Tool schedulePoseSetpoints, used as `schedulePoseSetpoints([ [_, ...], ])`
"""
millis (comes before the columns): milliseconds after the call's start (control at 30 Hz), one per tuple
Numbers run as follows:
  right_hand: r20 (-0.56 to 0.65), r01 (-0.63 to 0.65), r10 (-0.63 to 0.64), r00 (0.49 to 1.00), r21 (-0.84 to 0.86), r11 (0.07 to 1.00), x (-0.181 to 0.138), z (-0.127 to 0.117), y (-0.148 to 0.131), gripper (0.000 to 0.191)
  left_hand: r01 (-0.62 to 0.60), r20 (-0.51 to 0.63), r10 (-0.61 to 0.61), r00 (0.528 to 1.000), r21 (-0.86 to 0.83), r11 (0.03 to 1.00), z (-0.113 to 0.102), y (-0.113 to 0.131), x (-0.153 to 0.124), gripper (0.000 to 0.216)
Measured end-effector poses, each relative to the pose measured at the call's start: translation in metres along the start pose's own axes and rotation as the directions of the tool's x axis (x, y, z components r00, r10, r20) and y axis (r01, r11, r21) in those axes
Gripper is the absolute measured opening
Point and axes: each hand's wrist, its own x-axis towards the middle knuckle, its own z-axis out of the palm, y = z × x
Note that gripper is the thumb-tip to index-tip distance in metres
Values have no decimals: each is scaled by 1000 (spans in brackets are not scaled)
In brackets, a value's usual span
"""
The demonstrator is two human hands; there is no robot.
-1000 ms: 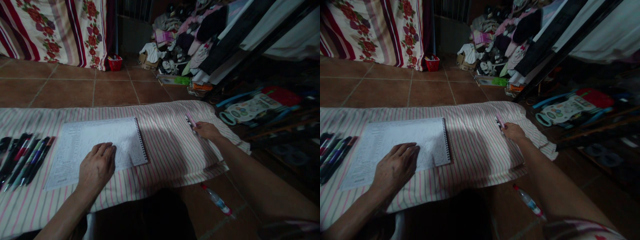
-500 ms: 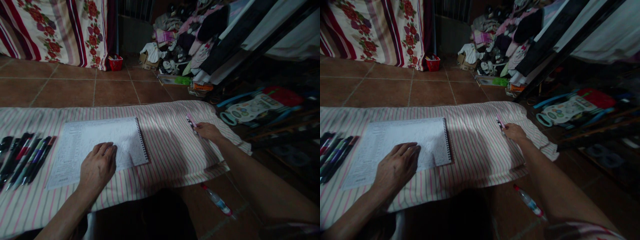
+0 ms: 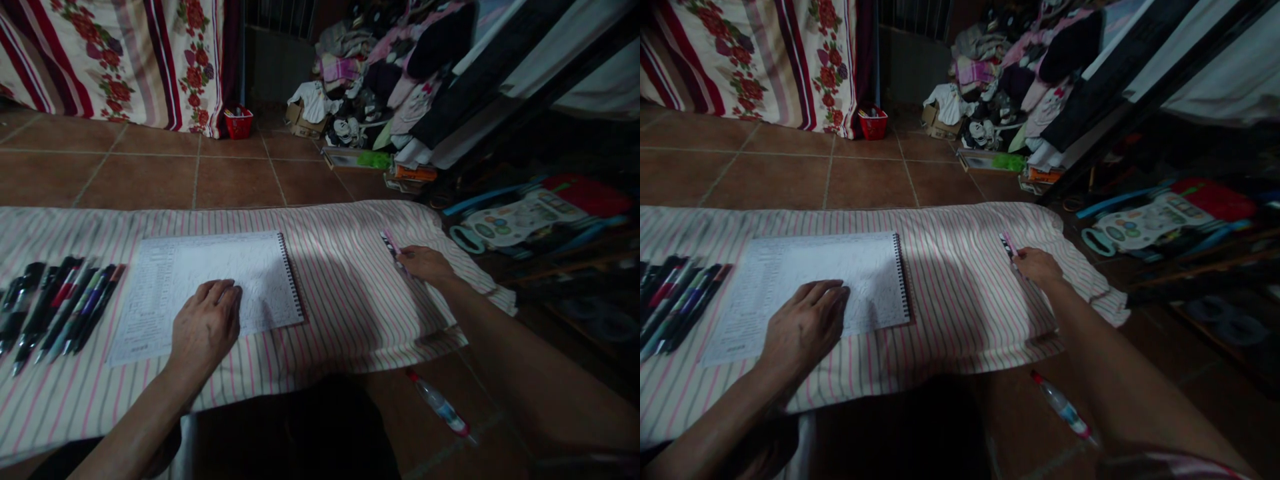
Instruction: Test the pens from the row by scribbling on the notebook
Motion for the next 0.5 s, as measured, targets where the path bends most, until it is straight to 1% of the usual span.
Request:
schedulePoseSetpoints([
  [167, 12, -19, 19, 1000, -34, 999, -12, -10, -11, 42, 30, 35, -30, 999, -18, 999, -1, 1, 0, 24],
  [233, -15, -39, 39, 999, -45, 998, -16, -16, -17, 46, 40, 41, -39, 998, -26, 999, 0, 0, 0, 23],
  [333, -105, -52, 47, 993, -42, 998, -25, -26, -34, 47, 47, 44, -45, 998, -36, 998, 0, 0, 1, 22],
  [433, -208, 46, -43, 977, 13, 999, -37, -34, -59, 45, 58, 58, -55, 997, -48, 997, 0, 0, 1, 23],
  [500, -291, 130, -111, 950, 48, 990, -48, -37, -81, 43, 59, 63, -55, 997, -65, 996, 0, -1, 1, 21],
])
